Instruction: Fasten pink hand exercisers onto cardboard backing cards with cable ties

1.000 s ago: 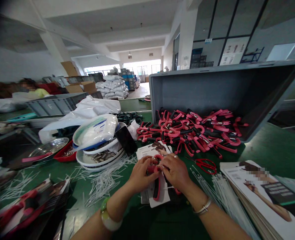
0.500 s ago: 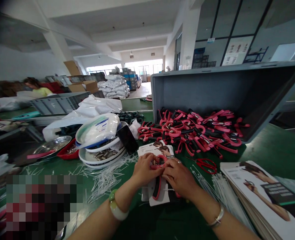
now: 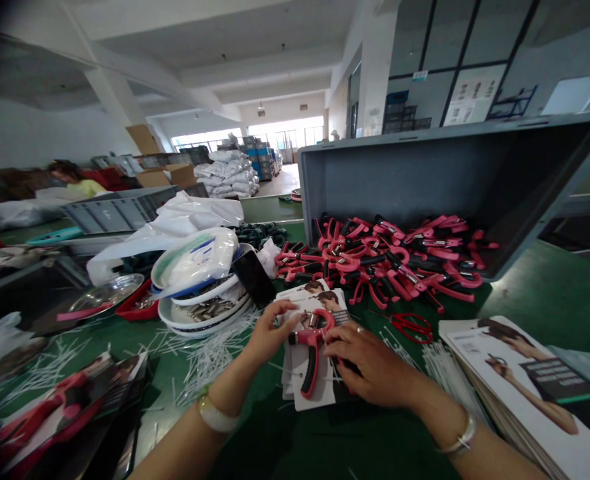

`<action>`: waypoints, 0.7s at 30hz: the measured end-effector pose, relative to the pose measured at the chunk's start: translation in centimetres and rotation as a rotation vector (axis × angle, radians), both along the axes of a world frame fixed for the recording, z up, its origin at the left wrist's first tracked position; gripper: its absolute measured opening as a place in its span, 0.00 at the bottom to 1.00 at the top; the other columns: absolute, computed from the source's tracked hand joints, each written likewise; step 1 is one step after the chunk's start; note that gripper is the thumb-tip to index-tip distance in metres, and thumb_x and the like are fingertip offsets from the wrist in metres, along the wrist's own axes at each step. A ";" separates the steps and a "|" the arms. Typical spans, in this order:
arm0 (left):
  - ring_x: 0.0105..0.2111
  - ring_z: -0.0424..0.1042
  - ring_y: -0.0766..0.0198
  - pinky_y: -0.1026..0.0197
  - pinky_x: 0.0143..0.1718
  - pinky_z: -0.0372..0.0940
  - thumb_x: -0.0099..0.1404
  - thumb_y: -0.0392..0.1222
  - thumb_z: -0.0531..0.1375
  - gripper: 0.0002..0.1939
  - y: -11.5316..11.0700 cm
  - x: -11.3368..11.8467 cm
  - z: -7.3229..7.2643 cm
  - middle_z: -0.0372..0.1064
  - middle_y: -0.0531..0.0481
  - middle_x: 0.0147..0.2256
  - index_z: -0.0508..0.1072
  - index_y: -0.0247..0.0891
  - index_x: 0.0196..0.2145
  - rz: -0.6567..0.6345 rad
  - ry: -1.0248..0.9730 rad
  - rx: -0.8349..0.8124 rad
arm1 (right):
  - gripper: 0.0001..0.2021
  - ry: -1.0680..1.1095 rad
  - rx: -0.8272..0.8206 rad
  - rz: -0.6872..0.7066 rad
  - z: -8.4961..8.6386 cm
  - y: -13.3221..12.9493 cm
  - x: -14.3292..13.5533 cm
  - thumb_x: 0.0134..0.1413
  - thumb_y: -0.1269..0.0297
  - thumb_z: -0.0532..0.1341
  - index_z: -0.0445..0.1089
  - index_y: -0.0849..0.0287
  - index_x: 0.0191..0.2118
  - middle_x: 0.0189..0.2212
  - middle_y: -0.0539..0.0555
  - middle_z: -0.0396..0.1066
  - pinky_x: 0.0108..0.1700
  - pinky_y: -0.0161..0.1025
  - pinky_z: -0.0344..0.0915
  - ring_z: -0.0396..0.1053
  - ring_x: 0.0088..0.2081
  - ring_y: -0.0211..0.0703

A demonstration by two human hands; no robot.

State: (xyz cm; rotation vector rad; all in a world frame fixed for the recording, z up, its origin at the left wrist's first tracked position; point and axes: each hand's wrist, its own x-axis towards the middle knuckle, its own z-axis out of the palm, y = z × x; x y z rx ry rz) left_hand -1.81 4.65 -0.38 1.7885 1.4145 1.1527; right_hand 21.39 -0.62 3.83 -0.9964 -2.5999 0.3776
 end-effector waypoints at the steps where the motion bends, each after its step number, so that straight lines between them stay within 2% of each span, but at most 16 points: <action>1: 0.40 0.68 0.62 0.59 0.42 0.64 0.60 0.53 0.57 0.16 -0.6 -0.9 -0.5 0.69 0.47 0.40 0.71 0.38 0.37 0.092 -0.097 -0.021 | 0.14 -0.016 -0.019 0.019 0.1 -0.6 0.4 0.56 0.69 0.55 0.68 0.53 0.47 0.53 0.56 0.64 0.53 0.44 0.61 0.60 0.55 0.46; 2: 0.35 0.68 0.63 0.61 0.37 0.64 0.62 0.54 0.55 0.16 -1.4 -1.8 -0.9 0.69 0.48 0.35 0.71 0.37 0.35 0.176 -0.181 -0.072 | 0.13 -0.034 -0.030 0.026 0.1 -1.1 0.7 0.56 0.67 0.56 0.68 0.52 0.47 0.55 0.56 0.62 0.54 0.44 0.61 0.59 0.56 0.47; 4: 0.26 0.65 0.66 0.64 0.27 0.62 0.64 0.56 0.51 0.20 -3.7 -3.1 -1.8 0.66 0.51 0.27 0.70 0.36 0.33 0.176 -0.255 -0.183 | 0.10 -0.067 -0.025 0.005 -0.3 -1.9 0.9 0.54 0.65 0.58 0.70 0.53 0.42 0.56 0.56 0.62 0.53 0.47 0.61 0.58 0.57 0.51; 5: 0.23 0.63 0.68 0.65 0.23 0.59 0.65 0.58 0.49 0.22 -4.9 -3.3 -2.1 0.65 0.52 0.26 0.70 0.36 0.34 0.103 -0.328 -0.284 | 0.07 -0.076 -0.005 -0.021 -0.6 -2.2 0.7 0.54 0.66 0.58 0.71 0.54 0.39 0.54 0.56 0.63 0.52 0.49 0.61 0.58 0.56 0.53; 7: 0.24 0.63 0.69 0.66 0.23 0.59 0.64 0.59 0.51 0.23 -7.3 -3.0 -2.7 0.67 0.51 0.28 0.71 0.36 0.36 -0.078 -0.434 -0.391 | 0.06 -0.075 0.072 -0.087 -1.3 -2.5 -0.1 0.55 0.69 0.56 0.70 0.56 0.34 0.49 0.57 0.68 0.50 0.52 0.61 0.62 0.53 0.54; 8: 0.25 0.64 0.68 0.66 0.24 0.60 0.61 0.58 0.55 0.21 -8.1 -2.6 -3.0 0.68 0.50 0.29 0.71 0.36 0.37 -0.143 -0.451 -0.393 | 0.06 -0.060 0.123 -0.121 -1.6 -2.5 -0.8 0.55 0.70 0.55 0.70 0.56 0.33 0.47 0.57 0.69 0.50 0.53 0.60 0.63 0.51 0.54; 10: 0.26 0.66 0.68 0.66 0.27 0.62 0.58 0.55 0.61 0.18 -8.9 -1.4 -3.3 0.70 0.50 0.29 0.72 0.35 0.33 -0.159 -0.431 -0.339 | 0.07 0.003 0.230 -0.186 -2.0 -2.5 -2.2 0.56 0.70 0.54 0.69 0.57 0.34 0.45 0.57 0.71 0.50 0.55 0.59 0.64 0.49 0.54; 13: 0.24 0.66 0.67 0.64 0.28 0.63 0.58 0.50 0.60 0.14 -7.9 0.1 -3.2 0.71 0.50 0.26 0.73 0.35 0.29 -0.032 -0.320 -0.244 | 0.07 0.131 0.276 -0.225 -2.5 -2.0 -4.3 0.58 0.70 0.53 0.68 0.58 0.34 0.37 0.57 0.72 0.47 0.49 0.62 0.68 0.43 0.49; 16: 0.26 0.68 0.66 0.64 0.30 0.64 0.59 0.45 0.60 0.10 -5.8 0.7 -2.8 0.73 0.49 0.27 0.75 0.36 0.30 0.051 -0.179 -0.129 | 0.09 0.238 0.188 -0.260 -2.9 -0.8 -5.8 0.60 0.68 0.53 0.66 0.58 0.30 0.28 0.54 0.71 0.38 0.40 0.65 0.69 0.33 0.44; 18: 0.27 0.69 0.66 0.64 0.31 0.64 0.59 0.43 0.59 0.08 -4.6 0.7 -2.5 0.73 0.50 0.28 0.76 0.36 0.30 0.066 -0.127 -0.057 | 0.07 0.333 0.106 -0.335 -2.9 0.2 -6.4 0.58 0.66 0.55 0.67 0.57 0.30 0.26 0.53 0.71 0.35 0.39 0.65 0.69 0.31 0.43; 21: 0.27 0.69 0.67 0.65 0.31 0.64 0.60 0.42 0.60 0.07 -3.7 0.5 -2.7 0.73 0.50 0.28 0.76 0.37 0.30 0.030 -0.080 0.053 | 0.06 0.458 -0.055 -0.397 -2.7 1.6 -6.6 0.54 0.66 0.58 0.69 0.58 0.38 0.31 0.53 0.74 0.34 0.37 0.65 0.71 0.32 0.42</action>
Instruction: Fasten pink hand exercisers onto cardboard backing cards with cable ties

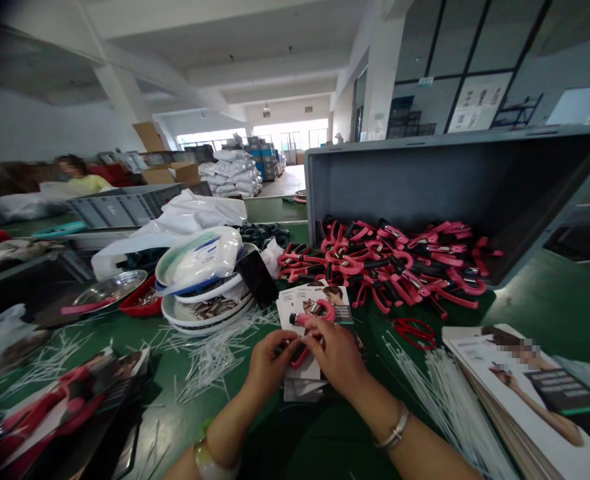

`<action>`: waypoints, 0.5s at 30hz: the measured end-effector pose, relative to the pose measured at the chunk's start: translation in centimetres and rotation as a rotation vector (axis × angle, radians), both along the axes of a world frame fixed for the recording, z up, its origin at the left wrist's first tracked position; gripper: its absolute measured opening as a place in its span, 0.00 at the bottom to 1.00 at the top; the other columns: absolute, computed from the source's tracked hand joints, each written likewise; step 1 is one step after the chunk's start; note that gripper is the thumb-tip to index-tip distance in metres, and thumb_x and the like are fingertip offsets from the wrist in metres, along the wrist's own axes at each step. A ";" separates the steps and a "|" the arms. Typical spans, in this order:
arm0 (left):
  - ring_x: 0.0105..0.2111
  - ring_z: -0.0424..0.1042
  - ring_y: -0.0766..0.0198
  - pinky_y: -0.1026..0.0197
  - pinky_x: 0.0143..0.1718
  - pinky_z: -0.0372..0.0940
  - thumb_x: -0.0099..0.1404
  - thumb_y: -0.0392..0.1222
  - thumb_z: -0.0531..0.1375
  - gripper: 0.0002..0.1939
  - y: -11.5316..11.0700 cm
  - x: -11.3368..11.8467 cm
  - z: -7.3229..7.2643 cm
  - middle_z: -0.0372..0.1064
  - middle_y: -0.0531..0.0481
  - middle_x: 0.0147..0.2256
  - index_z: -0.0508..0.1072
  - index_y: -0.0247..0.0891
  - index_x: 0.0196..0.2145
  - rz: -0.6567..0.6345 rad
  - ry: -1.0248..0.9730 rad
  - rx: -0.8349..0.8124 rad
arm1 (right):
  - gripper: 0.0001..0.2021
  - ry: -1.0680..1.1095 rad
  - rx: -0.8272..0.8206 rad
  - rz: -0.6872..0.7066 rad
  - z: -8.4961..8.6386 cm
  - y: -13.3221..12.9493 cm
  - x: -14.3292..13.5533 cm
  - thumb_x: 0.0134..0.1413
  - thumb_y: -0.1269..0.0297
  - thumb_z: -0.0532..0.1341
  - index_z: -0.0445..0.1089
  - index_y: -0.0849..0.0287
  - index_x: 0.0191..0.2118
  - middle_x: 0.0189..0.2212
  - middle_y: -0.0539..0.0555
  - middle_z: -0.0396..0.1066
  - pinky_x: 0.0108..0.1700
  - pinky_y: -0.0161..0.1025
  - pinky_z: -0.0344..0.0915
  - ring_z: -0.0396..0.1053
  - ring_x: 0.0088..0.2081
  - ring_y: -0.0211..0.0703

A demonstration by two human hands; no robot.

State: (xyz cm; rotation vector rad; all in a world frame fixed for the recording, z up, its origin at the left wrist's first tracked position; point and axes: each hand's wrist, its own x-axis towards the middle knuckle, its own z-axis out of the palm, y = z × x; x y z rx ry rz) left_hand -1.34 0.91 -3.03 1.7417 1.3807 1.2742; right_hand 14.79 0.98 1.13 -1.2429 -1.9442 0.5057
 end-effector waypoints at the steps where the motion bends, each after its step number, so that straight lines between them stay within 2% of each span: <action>1: 0.27 0.69 0.67 0.66 0.31 0.65 0.60 0.42 0.60 0.07 0.1 -0.1 -0.2 0.73 0.50 0.28 0.76 0.37 0.31 -0.013 0.008 0.041 | 0.08 0.027 -0.041 0.013 0.1 0.3 0.1 0.53 0.67 0.59 0.69 0.58 0.41 0.32 0.53 0.75 0.33 0.37 0.65 0.71 0.31 0.42; 6: 0.29 0.71 0.68 0.68 0.30 0.65 0.63 0.37 0.58 0.08 -0.1 -0.6 -0.8 0.74 0.49 0.31 0.77 0.39 0.37 -0.021 0.073 0.214 | 0.13 0.099 -0.113 0.030 0.0 0.6 0.5 0.50 0.64 0.61 0.68 0.57 0.44 0.28 0.51 0.75 0.29 0.36 0.63 0.70 0.27 0.41; 10: 0.28 0.71 0.69 0.70 0.29 0.64 0.64 0.35 0.56 0.11 -0.2 -0.8 -0.5 0.73 0.49 0.31 0.77 0.40 0.40 -0.040 0.196 0.291 | 0.16 0.160 -0.121 0.002 -0.4 0.1 0.3 0.51 0.62 0.61 0.66 0.57 0.46 0.27 0.50 0.74 0.27 0.36 0.61 0.70 0.26 0.41; 15: 0.28 0.72 0.69 0.70 0.28 0.63 0.64 0.34 0.55 0.12 -0.3 -1.0 -0.3 0.72 0.49 0.29 0.77 0.41 0.41 -0.022 0.293 0.359 | 0.17 0.193 -0.134 0.031 -0.5 0.1 0.3 0.50 0.61 0.61 0.66 0.57 0.47 0.26 0.50 0.75 0.27 0.36 0.61 0.70 0.26 0.41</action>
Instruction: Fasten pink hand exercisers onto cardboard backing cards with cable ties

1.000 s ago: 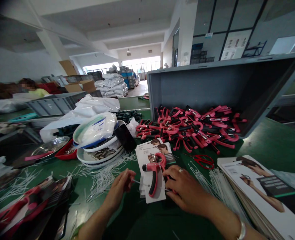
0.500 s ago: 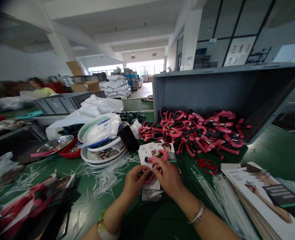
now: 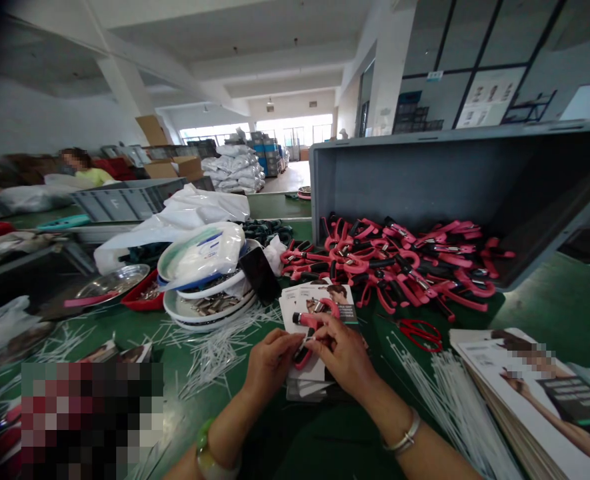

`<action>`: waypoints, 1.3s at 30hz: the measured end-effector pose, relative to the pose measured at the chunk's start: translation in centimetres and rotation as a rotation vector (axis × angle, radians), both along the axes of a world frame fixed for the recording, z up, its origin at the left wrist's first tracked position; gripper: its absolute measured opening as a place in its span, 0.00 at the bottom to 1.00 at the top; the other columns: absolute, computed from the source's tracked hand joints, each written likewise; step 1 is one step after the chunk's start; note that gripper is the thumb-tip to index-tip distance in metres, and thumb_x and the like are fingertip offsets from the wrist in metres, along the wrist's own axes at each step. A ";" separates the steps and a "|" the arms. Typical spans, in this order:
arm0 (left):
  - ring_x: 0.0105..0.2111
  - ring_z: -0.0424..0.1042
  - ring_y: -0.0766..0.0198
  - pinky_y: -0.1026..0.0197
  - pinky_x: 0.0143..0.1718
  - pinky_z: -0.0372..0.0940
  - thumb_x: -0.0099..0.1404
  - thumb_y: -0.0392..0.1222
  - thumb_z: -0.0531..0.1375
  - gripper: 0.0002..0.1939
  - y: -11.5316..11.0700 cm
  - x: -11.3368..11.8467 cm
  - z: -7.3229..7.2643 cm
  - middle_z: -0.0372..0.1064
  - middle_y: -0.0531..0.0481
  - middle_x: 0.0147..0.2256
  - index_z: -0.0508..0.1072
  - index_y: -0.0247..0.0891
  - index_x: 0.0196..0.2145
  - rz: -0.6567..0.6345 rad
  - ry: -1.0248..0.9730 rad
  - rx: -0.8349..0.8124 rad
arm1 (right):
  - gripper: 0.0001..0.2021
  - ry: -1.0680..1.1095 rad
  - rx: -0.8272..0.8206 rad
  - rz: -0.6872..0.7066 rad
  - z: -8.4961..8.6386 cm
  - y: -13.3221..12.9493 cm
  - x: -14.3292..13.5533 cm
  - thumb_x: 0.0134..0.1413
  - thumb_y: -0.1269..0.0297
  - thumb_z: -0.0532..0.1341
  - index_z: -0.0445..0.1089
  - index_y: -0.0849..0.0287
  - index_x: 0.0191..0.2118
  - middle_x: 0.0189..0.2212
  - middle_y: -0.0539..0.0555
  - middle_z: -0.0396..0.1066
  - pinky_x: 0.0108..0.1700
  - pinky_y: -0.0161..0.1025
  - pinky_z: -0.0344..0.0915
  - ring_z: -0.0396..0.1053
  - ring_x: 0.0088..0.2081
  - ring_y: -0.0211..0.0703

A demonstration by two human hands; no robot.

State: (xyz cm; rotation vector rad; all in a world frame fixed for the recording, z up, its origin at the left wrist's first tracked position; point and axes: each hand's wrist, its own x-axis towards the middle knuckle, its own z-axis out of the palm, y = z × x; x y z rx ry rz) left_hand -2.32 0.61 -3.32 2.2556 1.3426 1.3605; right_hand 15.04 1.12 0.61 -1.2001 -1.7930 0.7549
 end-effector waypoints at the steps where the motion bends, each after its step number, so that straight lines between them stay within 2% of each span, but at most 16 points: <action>1: 0.28 0.72 0.69 0.70 0.28 0.63 0.64 0.34 0.55 0.13 0.0 -0.1 0.0 0.72 0.49 0.29 0.77 0.42 0.41 0.004 0.015 0.012 | 0.17 0.000 -0.003 0.005 0.0 0.0 0.0 0.50 0.61 0.61 0.65 0.57 0.47 0.27 0.50 0.75 0.27 0.36 0.61 0.70 0.26 0.41; 6: 0.28 0.72 0.68 0.70 0.28 0.63 0.64 0.35 0.56 0.12 -0.1 -0.2 0.0 0.73 0.50 0.29 0.77 0.43 0.41 0.006 0.046 0.072 | 0.18 -0.002 -0.028 0.020 0.1 0.1 0.1 0.51 0.60 0.61 0.65 0.58 0.47 0.27 0.51 0.75 0.26 0.36 0.60 0.70 0.27 0.41; 17: 0.27 0.72 0.68 0.70 0.27 0.63 0.63 0.33 0.56 0.12 0.0 -0.4 -0.1 0.73 0.49 0.29 0.77 0.41 0.40 -0.003 0.037 0.089 | 0.17 -0.032 -0.052 0.044 0.5 0.2 0.3 0.50 0.60 0.62 0.66 0.57 0.46 0.27 0.50 0.74 0.26 0.35 0.59 0.70 0.27 0.41; 26: 0.27 0.71 0.69 0.70 0.26 0.63 0.65 0.35 0.54 0.13 0.1 -0.5 -0.2 0.72 0.50 0.29 0.77 0.43 0.40 -0.012 0.046 0.110 | 0.19 -0.066 -0.095 0.092 0.6 0.2 0.5 0.51 0.62 0.62 0.65 0.59 0.50 0.28 0.51 0.74 0.28 0.35 0.60 0.70 0.29 0.41; 34: 0.26 0.71 0.70 0.70 0.27 0.62 0.64 0.34 0.54 0.13 0.1 -0.4 -0.2 0.72 0.49 0.28 0.78 0.42 0.40 -0.022 0.021 0.091 | 0.18 -0.072 -0.120 0.185 1.4 1.2 0.6 0.48 0.67 0.63 0.67 0.59 0.47 0.26 0.50 0.73 0.28 0.35 0.61 0.67 0.25 0.39; 39: 0.26 0.70 0.69 0.70 0.26 0.62 0.64 0.34 0.55 0.12 0.2 -0.3 -0.2 0.72 0.49 0.28 0.78 0.41 0.40 -0.054 -0.020 0.087 | 0.19 -0.085 -0.103 0.195 1.5 1.4 0.5 0.48 0.65 0.63 0.67 0.60 0.48 0.24 0.49 0.72 0.26 0.33 0.59 0.65 0.23 0.38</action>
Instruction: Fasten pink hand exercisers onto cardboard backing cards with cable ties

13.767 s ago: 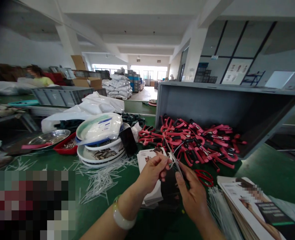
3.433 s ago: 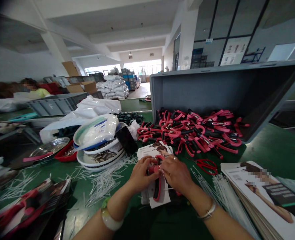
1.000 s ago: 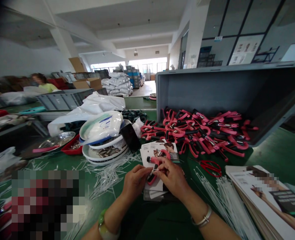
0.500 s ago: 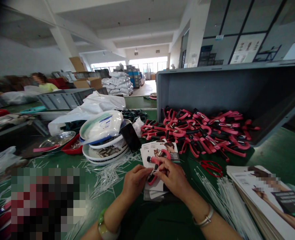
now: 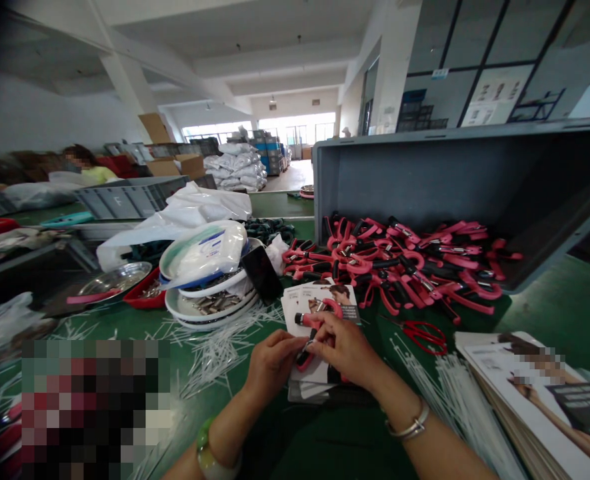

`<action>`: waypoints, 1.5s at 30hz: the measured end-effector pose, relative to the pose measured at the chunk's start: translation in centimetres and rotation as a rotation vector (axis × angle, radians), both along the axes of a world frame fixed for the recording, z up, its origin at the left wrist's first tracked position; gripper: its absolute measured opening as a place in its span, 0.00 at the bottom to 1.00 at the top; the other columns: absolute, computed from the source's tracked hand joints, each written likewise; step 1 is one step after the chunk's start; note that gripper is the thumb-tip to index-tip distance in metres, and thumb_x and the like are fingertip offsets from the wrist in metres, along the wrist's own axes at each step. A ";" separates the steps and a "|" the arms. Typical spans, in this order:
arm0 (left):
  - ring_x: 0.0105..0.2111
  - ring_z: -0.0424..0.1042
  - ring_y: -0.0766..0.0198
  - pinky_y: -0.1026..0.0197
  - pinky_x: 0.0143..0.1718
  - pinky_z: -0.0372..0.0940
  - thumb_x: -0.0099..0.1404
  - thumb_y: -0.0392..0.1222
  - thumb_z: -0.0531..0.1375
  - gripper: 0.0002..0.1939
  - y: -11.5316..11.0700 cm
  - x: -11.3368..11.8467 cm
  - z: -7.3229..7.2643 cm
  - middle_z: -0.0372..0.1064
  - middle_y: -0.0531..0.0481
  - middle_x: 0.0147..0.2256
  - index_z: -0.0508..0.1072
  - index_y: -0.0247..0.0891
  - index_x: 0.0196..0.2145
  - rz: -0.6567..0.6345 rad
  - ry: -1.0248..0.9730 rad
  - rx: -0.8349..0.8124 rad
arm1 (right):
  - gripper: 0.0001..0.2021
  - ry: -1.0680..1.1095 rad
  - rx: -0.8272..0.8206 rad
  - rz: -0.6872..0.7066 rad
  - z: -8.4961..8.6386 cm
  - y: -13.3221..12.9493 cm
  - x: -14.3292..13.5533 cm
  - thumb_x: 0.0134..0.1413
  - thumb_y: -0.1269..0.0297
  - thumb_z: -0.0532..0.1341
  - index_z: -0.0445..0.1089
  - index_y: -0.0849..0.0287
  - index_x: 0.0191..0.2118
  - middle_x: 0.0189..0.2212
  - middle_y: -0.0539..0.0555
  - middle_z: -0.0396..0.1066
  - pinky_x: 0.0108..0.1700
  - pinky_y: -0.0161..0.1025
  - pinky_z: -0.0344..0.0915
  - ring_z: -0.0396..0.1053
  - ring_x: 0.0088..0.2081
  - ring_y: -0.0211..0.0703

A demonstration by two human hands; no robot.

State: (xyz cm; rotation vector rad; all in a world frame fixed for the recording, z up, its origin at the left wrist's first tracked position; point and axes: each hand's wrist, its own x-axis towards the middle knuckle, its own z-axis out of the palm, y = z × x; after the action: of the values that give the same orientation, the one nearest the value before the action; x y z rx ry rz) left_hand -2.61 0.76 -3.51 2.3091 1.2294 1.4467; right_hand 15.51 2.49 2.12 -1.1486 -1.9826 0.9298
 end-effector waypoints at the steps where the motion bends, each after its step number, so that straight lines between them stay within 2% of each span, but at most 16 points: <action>1: 0.26 0.70 0.69 0.70 0.26 0.63 0.64 0.35 0.55 0.12 0.1 0.1 0.0 0.72 0.49 0.28 0.78 0.40 0.40 -0.016 -0.015 -0.017 | 0.19 -0.003 0.005 -0.003 -0.1 0.0 0.0 0.49 0.64 0.63 0.67 0.60 0.49 0.25 0.49 0.72 0.26 0.34 0.59 0.65 0.24 0.38; 8: 0.29 0.72 0.67 0.67 0.31 0.65 0.63 0.36 0.58 0.09 0.5 0.4 0.4 0.75 0.48 0.29 0.78 0.38 0.37 -0.162 -0.184 -0.198 | 0.22 -0.170 0.045 0.066 0.3 0.0 -0.1 0.50 0.69 0.62 0.66 0.58 0.53 0.27 0.50 0.73 0.31 0.36 0.64 0.68 0.26 0.40; 12: 0.30 0.71 0.65 0.65 0.33 0.65 0.64 0.41 0.59 0.09 0.6 0.4 1.2 0.75 0.48 0.29 0.79 0.38 0.37 -0.202 -0.185 -0.275 | 0.21 -0.221 0.167 0.056 0.1 0.1 -0.1 0.50 0.69 0.61 0.66 0.59 0.53 0.27 0.51 0.72 0.34 0.38 0.65 0.69 0.28 0.41; 15: 0.30 0.71 0.66 0.64 0.34 0.65 0.63 0.43 0.60 0.09 0.8 0.4 1.7 0.74 0.49 0.28 0.79 0.39 0.34 -0.206 -0.163 -0.349 | 0.21 -0.186 0.215 0.036 -0.5 0.0 0.1 0.51 0.68 0.61 0.66 0.58 0.53 0.28 0.52 0.73 0.33 0.37 0.66 0.70 0.28 0.40; 17: 0.30 0.70 0.66 0.65 0.33 0.64 0.62 0.42 0.60 0.07 0.8 0.4 1.9 0.74 0.50 0.28 0.79 0.39 0.33 -0.204 -0.147 -0.376 | 0.18 -0.166 0.250 0.034 -0.8 -0.1 0.5 0.52 0.66 0.62 0.68 0.58 0.50 0.29 0.52 0.74 0.33 0.36 0.66 0.70 0.29 0.40; 20: 0.31 0.70 0.66 0.65 0.34 0.64 0.62 0.40 0.61 0.06 0.9 0.5 1.9 0.74 0.50 0.29 0.78 0.39 0.34 -0.194 -0.150 -0.379 | 0.07 -0.151 0.383 0.071 -1.0 -0.2 1.1 0.55 0.64 0.60 0.73 0.56 0.40 0.30 0.53 0.75 0.35 0.38 0.66 0.71 0.32 0.42; 25: 0.33 0.70 0.65 0.65 0.35 0.65 0.61 0.37 0.60 0.05 0.8 0.8 1.9 0.73 0.49 0.32 0.77 0.38 0.32 -0.189 -0.152 -0.398 | 0.09 -0.164 0.595 0.088 -0.9 -0.6 1.3 0.60 0.68 0.54 0.72 0.56 0.34 0.29 0.53 0.74 0.38 0.39 0.66 0.70 0.34 0.41; 28: 0.37 0.70 0.65 0.64 0.37 0.65 0.61 0.39 0.60 0.05 0.5 0.9 2.4 0.70 0.49 0.38 0.76 0.40 0.35 -0.142 -0.097 -0.419 | 0.09 -0.143 0.664 0.001 -1.1 -1.1 1.1 0.59 0.70 0.53 0.69 0.57 0.31 0.27 0.52 0.72 0.37 0.39 0.65 0.67 0.32 0.41; 31: 0.39 0.70 0.64 0.63 0.40 0.65 0.60 0.41 0.61 0.05 0.0 0.9 3.2 0.68 0.50 0.40 0.76 0.44 0.35 -0.081 -0.002 -0.446 | 0.08 -0.074 0.698 -0.169 -1.8 -1.9 1.1 0.59 0.70 0.53 0.66 0.56 0.30 0.26 0.51 0.69 0.37 0.39 0.63 0.66 0.31 0.41; 33: 0.40 0.70 0.64 0.62 0.41 0.65 0.58 0.40 0.61 0.07 -0.3 0.8 3.7 0.68 0.51 0.41 0.76 0.45 0.36 -0.063 0.035 -0.462 | 0.07 -0.039 0.660 -0.300 -2.3 -2.2 1.4 0.59 0.69 0.54 0.65 0.56 0.30 0.26 0.51 0.68 0.37 0.39 0.63 0.66 0.31 0.41; 36: 0.39 0.70 0.62 0.61 0.40 0.66 0.55 0.41 0.64 0.17 -0.9 0.7 3.8 0.68 0.50 0.43 0.74 0.46 0.44 -0.042 0.093 -0.464 | 0.05 0.013 0.558 -0.429 -2.4 -2.4 1.6 0.60 0.66 0.54 0.65 0.55 0.33 0.29 0.52 0.69 0.36 0.38 0.63 0.67 0.33 0.42; 38: 0.33 0.70 0.64 0.63 0.35 0.65 0.58 0.44 0.62 0.14 -1.2 0.7 3.5 0.70 0.50 0.39 0.74 0.45 0.43 0.030 0.114 -0.466 | 0.05 0.047 0.528 -0.375 -2.1 -2.2 1.5 0.61 0.65 0.53 0.65 0.55 0.35 0.32 0.53 0.70 0.39 0.39 0.63 0.68 0.36 0.42; 40: 0.29 0.70 0.65 0.64 0.31 0.64 0.61 0.48 0.59 0.11 -1.3 0.9 3.1 0.70 0.50 0.34 0.75 0.44 0.39 0.107 0.123 -0.441 | 0.07 0.066 0.518 -0.253 -1.7 -2.0 1.1 0.62 0.66 0.51 0.66 0.55 0.36 0.33 0.53 0.71 0.41 0.39 0.63 0.69 0.38 0.43; 42: 0.32 0.71 0.63 0.63 0.32 0.64 0.61 0.51 0.59 0.13 -1.3 1.2 2.6 0.70 0.49 0.35 0.75 0.42 0.38 0.144 0.138 -0.375 | 0.08 0.067 0.503 -0.179 -1.5 -1.8 0.5 0.62 0.67 0.51 0.66 0.55 0.35 0.32 0.53 0.71 0.41 0.38 0.63 0.69 0.37 0.42; 45: 0.34 0.71 0.63 0.64 0.32 0.63 0.63 0.51 0.57 0.13 -0.9 1.6 2.0 0.69 0.48 0.37 0.73 0.41 0.39 0.193 0.157 -0.311 | 0.08 0.040 0.507 -0.165 -1.5 -1.5 -0.3 0.62 0.66 0.51 0.66 0.56 0.33 0.29 0.52 0.69 0.37 0.37 0.63 0.68 0.33 0.41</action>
State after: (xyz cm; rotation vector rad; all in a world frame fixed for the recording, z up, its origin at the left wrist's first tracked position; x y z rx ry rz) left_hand -0.97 -0.10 -1.47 2.1729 1.6295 1.0449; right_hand 15.26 0.96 0.59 -0.9688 -1.9043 0.3300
